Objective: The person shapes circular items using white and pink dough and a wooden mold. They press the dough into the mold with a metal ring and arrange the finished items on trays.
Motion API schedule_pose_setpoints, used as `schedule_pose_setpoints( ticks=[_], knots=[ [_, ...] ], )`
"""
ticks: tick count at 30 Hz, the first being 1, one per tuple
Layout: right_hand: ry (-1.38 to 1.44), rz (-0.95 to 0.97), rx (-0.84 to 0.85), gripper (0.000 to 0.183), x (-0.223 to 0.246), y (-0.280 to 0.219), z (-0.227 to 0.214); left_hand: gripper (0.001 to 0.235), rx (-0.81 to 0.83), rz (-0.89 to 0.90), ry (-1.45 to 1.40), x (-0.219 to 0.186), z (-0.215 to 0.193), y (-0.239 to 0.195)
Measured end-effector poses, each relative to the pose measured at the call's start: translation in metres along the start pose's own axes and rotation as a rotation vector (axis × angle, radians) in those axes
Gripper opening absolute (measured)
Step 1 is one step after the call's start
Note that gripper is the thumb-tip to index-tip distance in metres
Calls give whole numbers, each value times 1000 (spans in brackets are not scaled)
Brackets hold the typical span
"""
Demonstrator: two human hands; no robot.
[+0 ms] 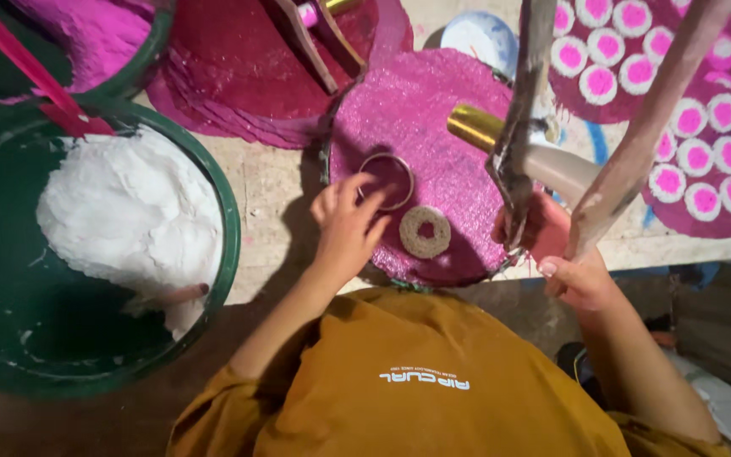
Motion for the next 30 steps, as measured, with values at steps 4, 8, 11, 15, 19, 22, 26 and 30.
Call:
schedule_pose_setpoints(
  ticks=[4, 8, 11, 15, 19, 22, 26, 30],
  knots=[
    [9, 6, 10, 96, 2, 1, 9, 51, 151, 99, 130, -22, -7, 10],
    [18, -16, 19, 91, 4, -2, 13, 45, 146, 97, 185, -19, -4, 11],
    [28, 4, -24, 92, -2, -7, 13, 43, 139, 109, 205, -12, 0, 7],
    [36, 20, -49, 96, -10, -11, 7, 46, 137, 152, 186, -9, 8, 8],
    [27, 13, -21, 94, -22, -17, -3, 47, 141, 175, 158, -14, 10, -1],
    [-407, 24, -100, 107, -24, -18, -20, 45, 203, 135, 194, -14, 4, 10],
    [-77, 275, 221, 115, -31, -2, -11, 63, 122, -53, -834, -1, -24, 65],
    [226, 530, 488, 116, -29, 10, 23, 79, 402, 62, -2371, -15, -55, 101]
  ],
)
Point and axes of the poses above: each hand's wrist, its own y-axis towards the middle knuckle, its own z-axis out of the palm, x = y × z, the point moved 4 cm from there along y, towards the middle knuckle, and after that the axes turned 3 degrees about x, right-handed, at the moved point
